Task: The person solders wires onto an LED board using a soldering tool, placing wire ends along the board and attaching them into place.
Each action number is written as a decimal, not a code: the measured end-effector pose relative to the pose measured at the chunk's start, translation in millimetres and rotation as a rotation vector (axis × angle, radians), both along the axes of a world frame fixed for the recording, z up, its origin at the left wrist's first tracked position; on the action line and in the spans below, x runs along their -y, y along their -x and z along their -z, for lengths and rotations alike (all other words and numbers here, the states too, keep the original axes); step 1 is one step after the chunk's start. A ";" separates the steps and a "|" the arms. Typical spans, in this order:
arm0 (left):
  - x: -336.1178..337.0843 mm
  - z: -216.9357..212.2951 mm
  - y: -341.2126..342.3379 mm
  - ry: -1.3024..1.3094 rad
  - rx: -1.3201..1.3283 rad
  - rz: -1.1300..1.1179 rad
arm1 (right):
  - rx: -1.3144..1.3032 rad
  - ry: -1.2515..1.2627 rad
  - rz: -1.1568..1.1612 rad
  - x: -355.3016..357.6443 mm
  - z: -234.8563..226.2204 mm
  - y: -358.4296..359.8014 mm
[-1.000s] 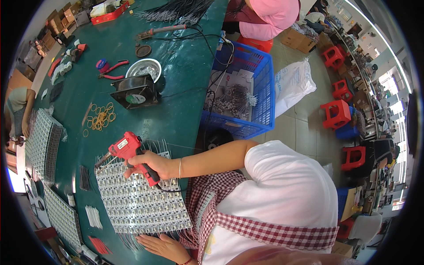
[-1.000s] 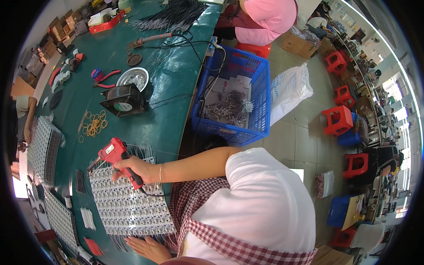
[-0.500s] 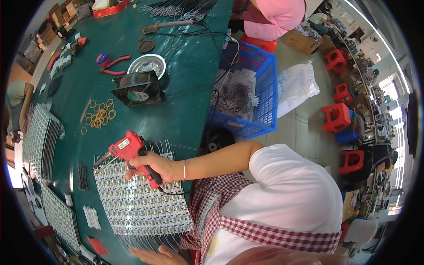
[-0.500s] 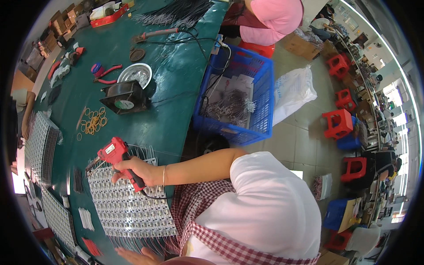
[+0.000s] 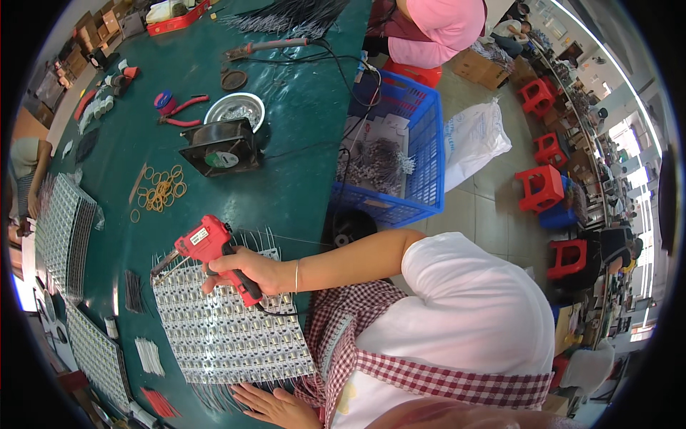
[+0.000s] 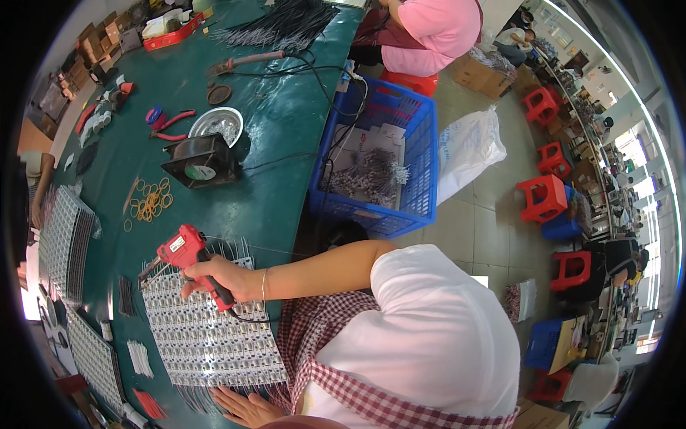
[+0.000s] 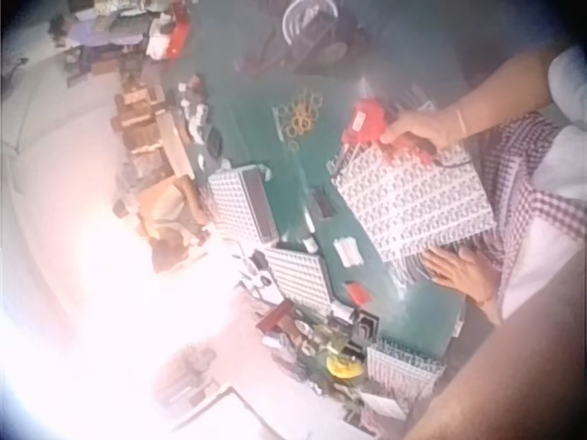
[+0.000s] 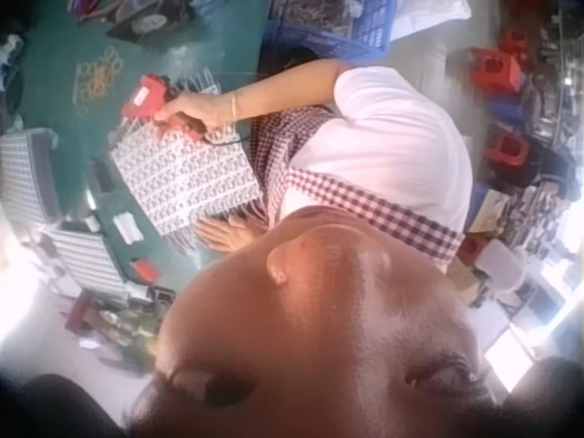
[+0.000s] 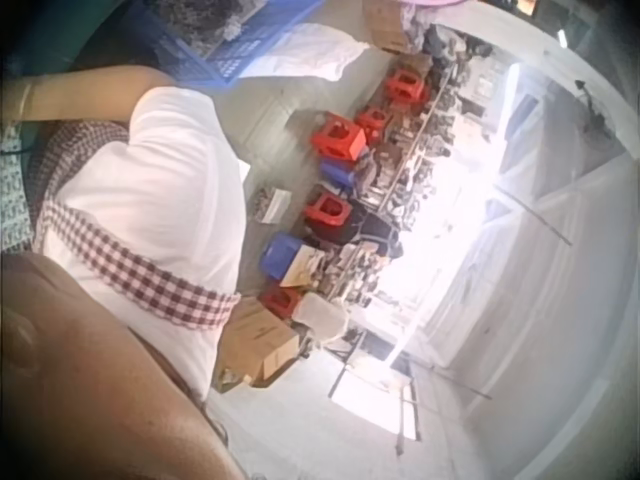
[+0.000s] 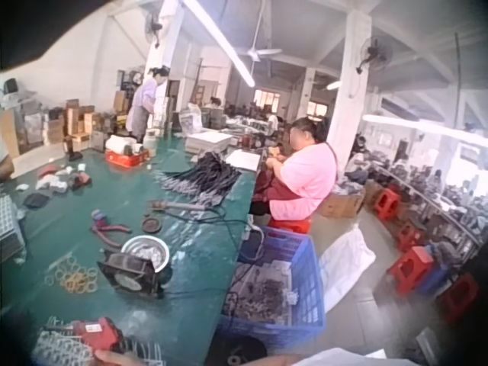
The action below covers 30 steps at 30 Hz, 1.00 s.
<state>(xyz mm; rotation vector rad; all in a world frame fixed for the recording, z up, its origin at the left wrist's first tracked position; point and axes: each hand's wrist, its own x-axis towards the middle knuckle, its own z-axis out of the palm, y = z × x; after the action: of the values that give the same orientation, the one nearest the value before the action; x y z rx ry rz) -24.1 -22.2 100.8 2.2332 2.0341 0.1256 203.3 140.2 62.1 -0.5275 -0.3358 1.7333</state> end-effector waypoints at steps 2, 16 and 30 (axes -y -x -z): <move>5.1 -4.2 3.1 -0.003 0.017 0.004 | -0.003 0.011 0.013 -0.2 0.0 0.2; 59.2 -25.6 49.3 0.253 -0.248 -0.099 | 0.009 0.010 0.001 0.4 0.3 -1.6; -72.6 -57.2 101.1 -0.384 -0.359 0.152 | 0.010 -0.029 0.001 -5.7 14.4 0.1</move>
<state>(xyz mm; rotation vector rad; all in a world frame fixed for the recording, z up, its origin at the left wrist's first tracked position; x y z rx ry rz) -125.2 50.4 158.0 2.8155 2.1459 0.1154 203.2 145.9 47.6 -0.5158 -0.3673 1.7229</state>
